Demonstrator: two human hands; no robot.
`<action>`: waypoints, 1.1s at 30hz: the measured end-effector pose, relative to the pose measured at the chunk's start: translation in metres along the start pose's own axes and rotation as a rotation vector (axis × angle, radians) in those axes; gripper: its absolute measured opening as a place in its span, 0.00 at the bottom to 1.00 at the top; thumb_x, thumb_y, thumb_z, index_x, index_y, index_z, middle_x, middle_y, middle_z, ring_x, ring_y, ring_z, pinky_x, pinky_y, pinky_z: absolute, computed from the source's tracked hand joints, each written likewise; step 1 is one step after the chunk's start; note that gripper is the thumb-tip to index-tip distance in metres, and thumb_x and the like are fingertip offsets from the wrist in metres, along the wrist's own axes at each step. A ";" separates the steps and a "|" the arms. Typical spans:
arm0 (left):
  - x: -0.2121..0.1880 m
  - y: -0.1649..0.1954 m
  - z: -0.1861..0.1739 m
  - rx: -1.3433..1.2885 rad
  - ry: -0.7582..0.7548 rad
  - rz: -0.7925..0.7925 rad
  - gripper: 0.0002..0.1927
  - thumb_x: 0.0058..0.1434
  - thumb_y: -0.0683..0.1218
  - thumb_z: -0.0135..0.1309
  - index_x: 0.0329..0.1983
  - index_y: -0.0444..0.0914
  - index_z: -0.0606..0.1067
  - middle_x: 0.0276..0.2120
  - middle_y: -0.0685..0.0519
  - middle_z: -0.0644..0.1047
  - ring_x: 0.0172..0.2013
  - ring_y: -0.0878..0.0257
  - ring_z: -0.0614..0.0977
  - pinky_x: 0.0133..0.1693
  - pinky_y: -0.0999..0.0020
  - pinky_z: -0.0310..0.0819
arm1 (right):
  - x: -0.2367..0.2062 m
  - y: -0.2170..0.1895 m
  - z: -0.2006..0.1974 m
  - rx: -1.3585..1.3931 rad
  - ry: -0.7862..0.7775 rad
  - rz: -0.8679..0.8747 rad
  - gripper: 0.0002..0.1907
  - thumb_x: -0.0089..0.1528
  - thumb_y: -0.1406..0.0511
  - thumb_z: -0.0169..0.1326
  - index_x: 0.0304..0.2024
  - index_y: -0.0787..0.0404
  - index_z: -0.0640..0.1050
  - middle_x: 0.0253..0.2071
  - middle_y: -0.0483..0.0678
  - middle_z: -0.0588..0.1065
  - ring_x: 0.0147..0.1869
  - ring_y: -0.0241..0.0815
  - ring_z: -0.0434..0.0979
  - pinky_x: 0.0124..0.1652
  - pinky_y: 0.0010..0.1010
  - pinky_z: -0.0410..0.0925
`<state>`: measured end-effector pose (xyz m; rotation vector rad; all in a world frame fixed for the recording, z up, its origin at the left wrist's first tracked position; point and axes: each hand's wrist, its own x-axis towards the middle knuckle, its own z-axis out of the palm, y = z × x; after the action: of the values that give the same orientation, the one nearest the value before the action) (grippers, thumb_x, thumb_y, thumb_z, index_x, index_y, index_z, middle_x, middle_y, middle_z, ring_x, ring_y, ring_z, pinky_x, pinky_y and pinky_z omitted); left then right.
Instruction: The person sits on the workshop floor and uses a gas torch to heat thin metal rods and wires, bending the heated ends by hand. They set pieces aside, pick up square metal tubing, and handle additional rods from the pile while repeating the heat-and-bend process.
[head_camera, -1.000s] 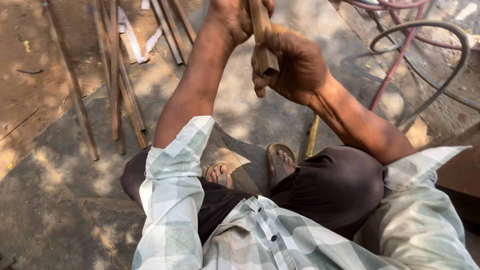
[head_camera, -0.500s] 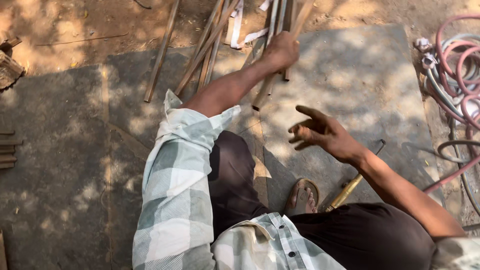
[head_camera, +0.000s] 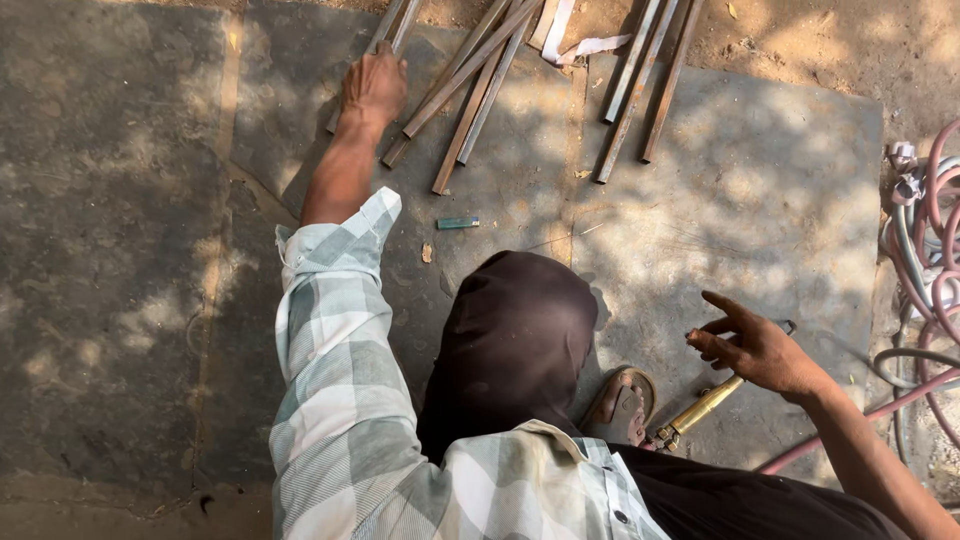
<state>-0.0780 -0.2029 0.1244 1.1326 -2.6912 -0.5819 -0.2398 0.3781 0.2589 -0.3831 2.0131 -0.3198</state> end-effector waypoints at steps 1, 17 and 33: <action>0.002 -0.014 0.001 0.033 0.031 0.011 0.16 0.70 0.50 0.52 0.50 0.31 0.74 0.41 0.33 0.79 0.44 0.32 0.80 0.45 0.39 0.73 | 0.000 0.000 0.000 0.019 0.000 -0.005 0.46 0.60 0.52 0.59 0.76 0.51 0.54 0.55 0.55 0.80 0.50 0.48 0.84 0.51 0.42 0.75; -0.020 -0.078 0.064 0.057 0.296 0.064 0.08 0.65 0.40 0.57 0.47 0.36 0.78 0.46 0.44 0.77 0.51 0.44 0.77 0.54 0.41 0.66 | -0.014 0.009 0.003 -0.086 0.135 0.213 0.47 0.59 0.46 0.58 0.76 0.47 0.56 0.61 0.51 0.76 0.56 0.48 0.83 0.53 0.41 0.77; 0.003 -0.030 0.133 0.034 -0.154 0.018 0.27 0.57 0.42 0.62 0.59 0.29 0.69 0.57 0.35 0.70 0.58 0.38 0.71 0.58 0.43 0.66 | -0.020 0.034 0.001 -0.247 0.166 0.307 0.47 0.58 0.43 0.54 0.76 0.46 0.58 0.64 0.54 0.73 0.64 0.55 0.77 0.55 0.47 0.75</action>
<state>-0.0999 -0.1863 -0.0091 1.1134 -2.8485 -0.6480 -0.2344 0.4176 0.2618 -0.1981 2.2435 0.0931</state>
